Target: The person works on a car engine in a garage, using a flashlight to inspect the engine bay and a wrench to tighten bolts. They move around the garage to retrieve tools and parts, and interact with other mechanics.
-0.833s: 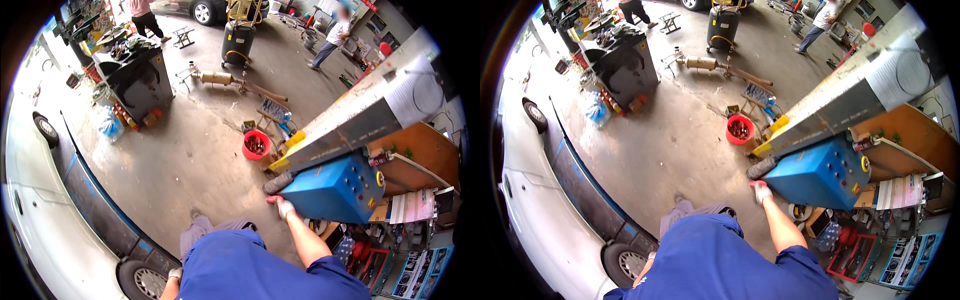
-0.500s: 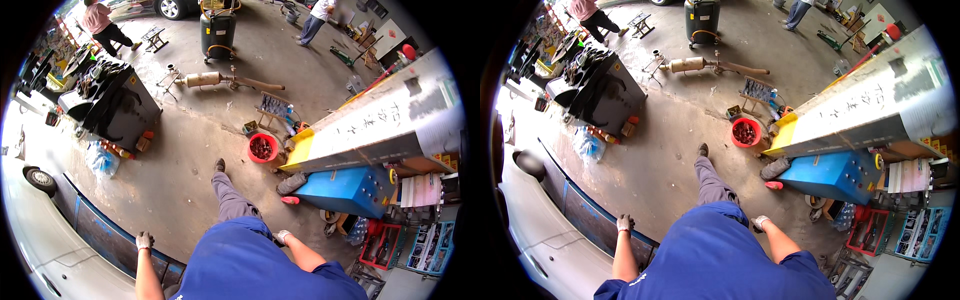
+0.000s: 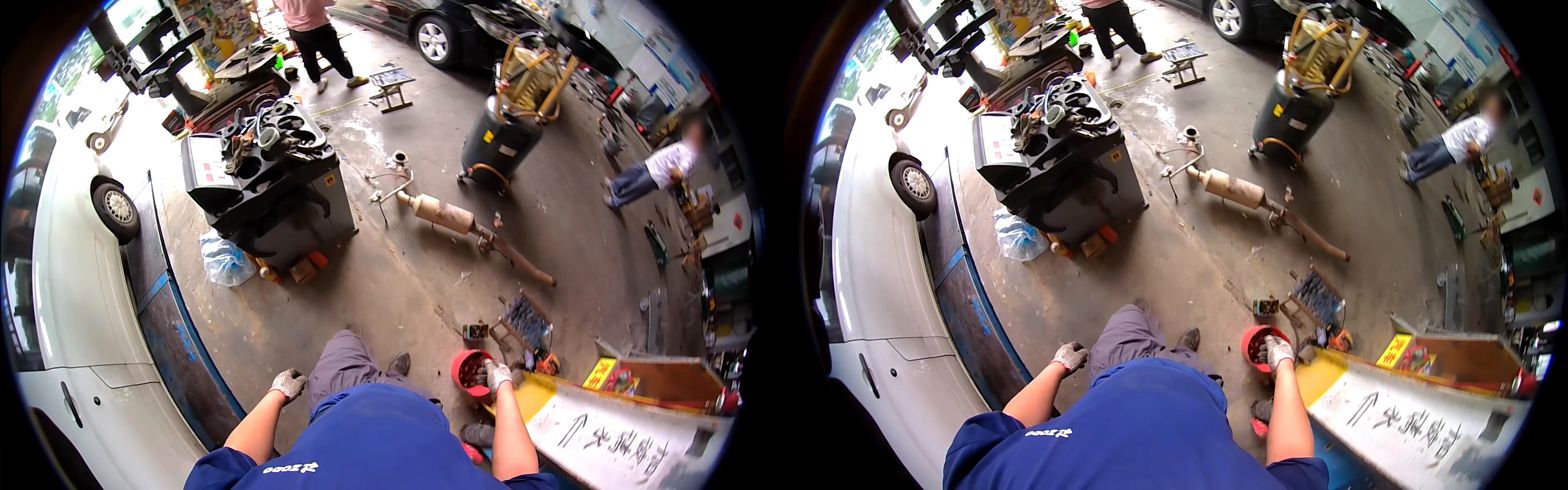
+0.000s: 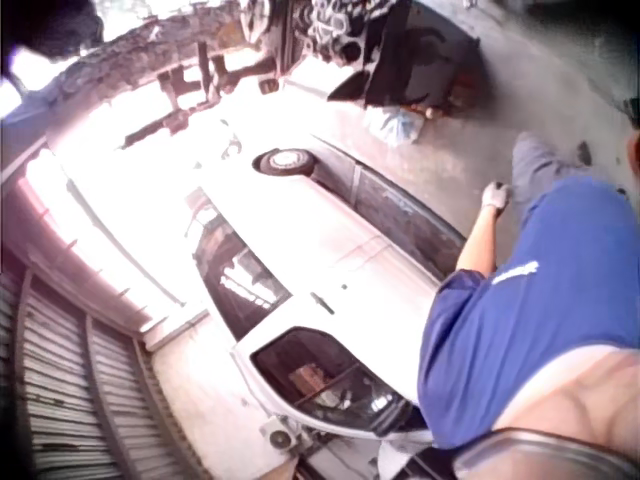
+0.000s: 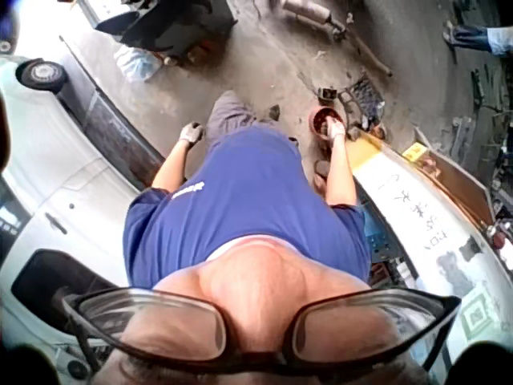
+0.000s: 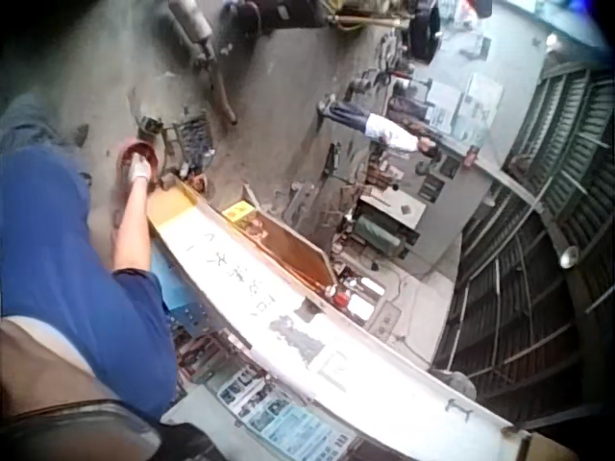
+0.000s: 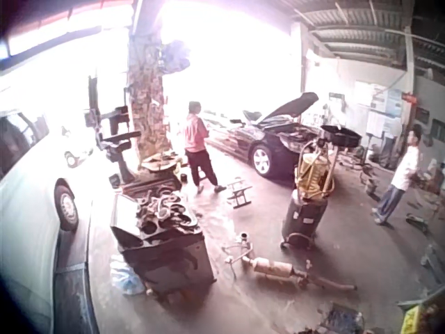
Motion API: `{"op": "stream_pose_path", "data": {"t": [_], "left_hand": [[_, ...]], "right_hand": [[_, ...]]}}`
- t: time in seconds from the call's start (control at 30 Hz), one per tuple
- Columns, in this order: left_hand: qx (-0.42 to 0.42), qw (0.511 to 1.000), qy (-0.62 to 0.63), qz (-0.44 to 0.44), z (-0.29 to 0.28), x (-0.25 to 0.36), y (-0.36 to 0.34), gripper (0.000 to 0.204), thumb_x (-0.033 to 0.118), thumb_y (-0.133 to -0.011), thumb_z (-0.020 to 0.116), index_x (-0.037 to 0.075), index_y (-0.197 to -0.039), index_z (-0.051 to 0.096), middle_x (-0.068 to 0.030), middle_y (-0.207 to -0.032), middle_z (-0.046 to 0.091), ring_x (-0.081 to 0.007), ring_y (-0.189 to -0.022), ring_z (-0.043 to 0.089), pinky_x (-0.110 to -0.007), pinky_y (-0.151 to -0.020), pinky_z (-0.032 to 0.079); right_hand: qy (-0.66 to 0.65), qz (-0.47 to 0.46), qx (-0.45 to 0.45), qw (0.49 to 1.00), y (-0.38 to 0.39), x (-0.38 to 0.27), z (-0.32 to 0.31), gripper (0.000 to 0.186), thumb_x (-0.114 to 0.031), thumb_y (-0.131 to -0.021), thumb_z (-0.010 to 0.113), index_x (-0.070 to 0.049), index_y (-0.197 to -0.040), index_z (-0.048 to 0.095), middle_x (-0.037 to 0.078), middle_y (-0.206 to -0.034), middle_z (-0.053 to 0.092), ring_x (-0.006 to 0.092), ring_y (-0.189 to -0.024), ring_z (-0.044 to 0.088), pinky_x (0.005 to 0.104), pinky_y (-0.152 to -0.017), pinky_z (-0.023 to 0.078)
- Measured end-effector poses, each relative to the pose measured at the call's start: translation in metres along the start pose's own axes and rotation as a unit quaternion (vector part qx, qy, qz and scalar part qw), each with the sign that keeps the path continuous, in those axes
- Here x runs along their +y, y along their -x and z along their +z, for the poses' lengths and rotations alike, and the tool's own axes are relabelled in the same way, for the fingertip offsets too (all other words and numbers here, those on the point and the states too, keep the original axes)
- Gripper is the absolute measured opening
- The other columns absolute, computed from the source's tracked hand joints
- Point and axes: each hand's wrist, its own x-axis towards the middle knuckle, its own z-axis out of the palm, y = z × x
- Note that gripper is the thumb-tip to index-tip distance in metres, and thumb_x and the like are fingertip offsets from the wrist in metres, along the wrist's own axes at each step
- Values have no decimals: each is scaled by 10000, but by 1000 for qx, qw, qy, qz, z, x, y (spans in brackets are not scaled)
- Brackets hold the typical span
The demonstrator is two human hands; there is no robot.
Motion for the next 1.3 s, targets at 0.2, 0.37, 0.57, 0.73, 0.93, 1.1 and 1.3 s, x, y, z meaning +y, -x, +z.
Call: {"op": "stream_pose_path", "data": {"t": [0.2,0.37,0.57,0.73,0.93,1.1,1.3], "left_hand": [[2,993,-100,-64,-63,44,-134,442,342,-928,658,-5,-1178,768,-210,-1020,793,-341,-943,770,-424,-893,595],[100,980,-170,18,-144,168,-216,494,399,-920,620,24,-1209,761,-283,-1235,728,-416,-1206,689,-461,-1055,539],[97,976,-141,137,-208,384,-261,425,365,-934,606,36,-1164,747,-275,-1166,742,-424,-1144,703,-477,-1023,544],[85,971,-164,155,-213,500,-314,394,367,-953,635,54,-1170,735,-238,-1141,758,-409,-1120,714,-470,-990,555],[86,965,-169,180,-185,578,-343,341,324,-956,641,53,-1141,735,-234,-1112,762,-416,-1088,720,-482,-970,561],[152,954,-152,210,-191,652,-356,313,290,-957,628,44,-1109,749,-240,-1041,764,-418,-1039,725,-487,-948,564],[145,959,-148,192,-208,701,-356,367,314,-981,596,16,-1150,726,-246,-1134,748,-408,-1108,705,-484,-990,549]], "right_hand": [[87,-21,0,996,-60,-151,60,347,-394,-1068,577,-59,-1050,667,90,-813,701,223,-625,671,383,-575,568],[186,138,-94,968,-104,-157,121,389,-382,-1068,591,-16,-1059,722,132,-889,756,282,-698,718,406,-625,591],[637,-173,-184,728,-142,-192,149,448,-390,-1099,447,-86,-1229,750,219,-1274,738,418,-1201,685,491,-1010,541],[598,-125,-174,772,-228,-249,143,388,-334,-1092,458,-73,-1202,723,196,-1057,742,385,-927,713,483,-819,573],[224,51,-126,965,-316,-414,144,352,-322,-1074,521,-34,-1197,682,115,-870,723,281,-721,696,423,-640,584],[53,82,-74,993,-363,-559,140,256,-289,-1066,549,-57,-1151,616,63,-816,645,198,-576,593,348,-527,508],[114,26,-48,992,-385,-665,172,343,-277,-1055,578,-47,-1301,636,59,-813,623,180,-571,593,333,-504,493]]}}
